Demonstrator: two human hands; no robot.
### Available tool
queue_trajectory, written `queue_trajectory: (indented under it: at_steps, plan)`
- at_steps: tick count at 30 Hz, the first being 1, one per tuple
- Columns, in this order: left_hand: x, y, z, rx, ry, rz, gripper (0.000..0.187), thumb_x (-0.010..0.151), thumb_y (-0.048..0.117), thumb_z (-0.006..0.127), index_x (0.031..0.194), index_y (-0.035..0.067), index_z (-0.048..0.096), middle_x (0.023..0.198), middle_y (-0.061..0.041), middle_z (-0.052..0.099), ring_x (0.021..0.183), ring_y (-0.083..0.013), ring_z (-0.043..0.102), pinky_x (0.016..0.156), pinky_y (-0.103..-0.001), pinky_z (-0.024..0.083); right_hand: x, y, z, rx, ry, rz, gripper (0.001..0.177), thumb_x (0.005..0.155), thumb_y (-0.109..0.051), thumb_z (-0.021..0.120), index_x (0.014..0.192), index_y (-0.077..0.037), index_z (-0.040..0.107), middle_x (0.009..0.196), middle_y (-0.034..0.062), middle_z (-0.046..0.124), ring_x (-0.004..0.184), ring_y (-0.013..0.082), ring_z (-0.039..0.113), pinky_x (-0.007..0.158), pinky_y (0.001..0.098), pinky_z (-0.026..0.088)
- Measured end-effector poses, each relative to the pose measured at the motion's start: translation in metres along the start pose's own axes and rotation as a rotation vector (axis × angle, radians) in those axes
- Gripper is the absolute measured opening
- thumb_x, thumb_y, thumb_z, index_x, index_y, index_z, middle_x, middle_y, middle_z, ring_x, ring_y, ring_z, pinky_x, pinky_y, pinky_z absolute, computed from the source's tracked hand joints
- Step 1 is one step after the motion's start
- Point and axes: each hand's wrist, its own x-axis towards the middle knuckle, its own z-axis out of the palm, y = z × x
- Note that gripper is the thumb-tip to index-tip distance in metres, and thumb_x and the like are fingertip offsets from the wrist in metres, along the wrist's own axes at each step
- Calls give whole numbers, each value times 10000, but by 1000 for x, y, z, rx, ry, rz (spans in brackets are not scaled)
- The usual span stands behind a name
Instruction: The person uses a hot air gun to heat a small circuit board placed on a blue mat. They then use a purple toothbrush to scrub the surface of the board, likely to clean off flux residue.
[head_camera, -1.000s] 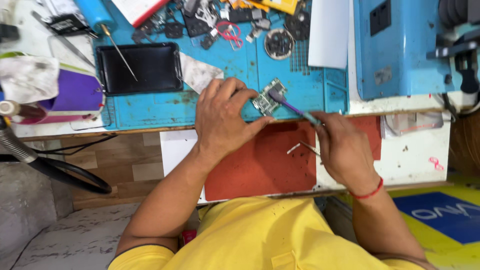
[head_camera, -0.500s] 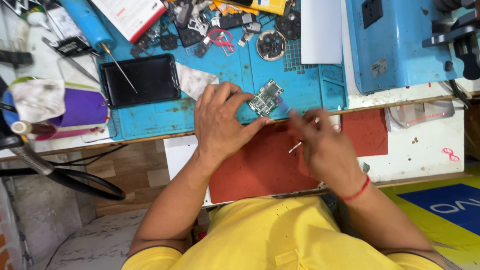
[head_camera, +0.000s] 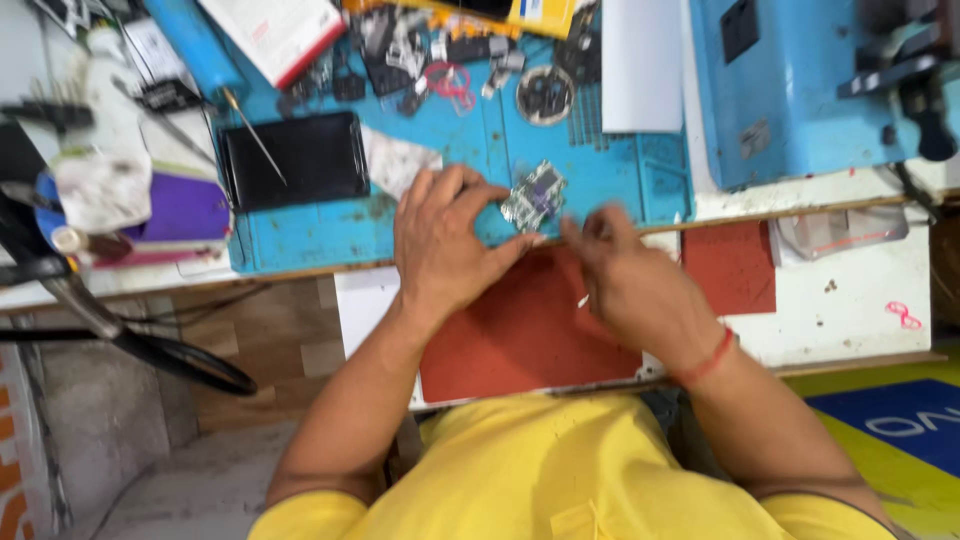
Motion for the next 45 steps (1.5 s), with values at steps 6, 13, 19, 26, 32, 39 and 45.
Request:
queue_trajectory:
  at_steps: [6, 13, 19, 26, 32, 39, 45]
  plan:
    - [-5, -1, -1, 4, 23, 19, 456, 673, 440, 941, 974, 138, 781, 979, -15, 630, 995, -267, 565, 877, -417, 465, -4, 3, -5, -18, 220, -47, 450, 908, -12, 603, 1358, -5, 606, 977, 61, 636, 910, 384, 686, 636, 439, 542]
    - [-2, 1, 0, 66, 92, 104, 456, 722, 450, 924, 988, 112, 771, 1018, -45, 616, 982, -287, 553, 859, -431, 455, -15, 11, 2, -55, 119, -26, 458, 876, -42, 626, 1334, -49, 645, 1117, 163, 611, 685, 345, 654, 575, 431, 536]
    - [-7, 0, 4, 73, 51, 70, 439, 739, 444, 900, 1021, 127, 784, 1027, -33, 616, 990, -276, 552, 862, -428, 450, -5, 10, -2, -67, 83, 11, 438, 912, -46, 615, 1349, -54, 641, 1099, 160, 588, 680, 363, 646, 570, 448, 529]
    - [-2, 2, 1, 61, 75, 66, 466, 735, 445, 912, 1007, 103, 750, 1051, -47, 613, 1007, -290, 545, 878, -428, 452, -2, 14, -1, -99, 92, 43, 417, 914, -98, 644, 1330, -119, 654, 1092, 127, 613, 658, 353, 654, 546, 454, 527]
    - [6, -1, -1, 47, 94, 77, 431, 723, 423, 905, 987, 120, 749, 1039, -33, 615, 1011, -275, 564, 861, -426, 450, 2, -10, -19, -90, 27, 57, 536, 813, -2, 605, 1344, -68, 640, 1106, 154, 614, 668, 364, 659, 520, 454, 533]
    - [2, 0, 0, 44, 78, 74, 430, 732, 435, 899, 992, 127, 750, 1030, -29, 609, 1006, -273, 560, 874, -427, 454, 3, 9, 3, -39, 81, -66, 540, 786, -22, 637, 1321, -91, 658, 1082, 149, 592, 721, 342, 670, 554, 435, 537]
    - [-7, -2, 3, 55, 52, 68, 459, 726, 464, 903, 962, 108, 735, 1044, -55, 609, 1025, -296, 556, 878, -447, 446, -23, 36, 25, -44, 113, -43, 521, 833, 13, 610, 1329, -135, 665, 1107, 88, 609, 672, 298, 663, 529, 413, 523]
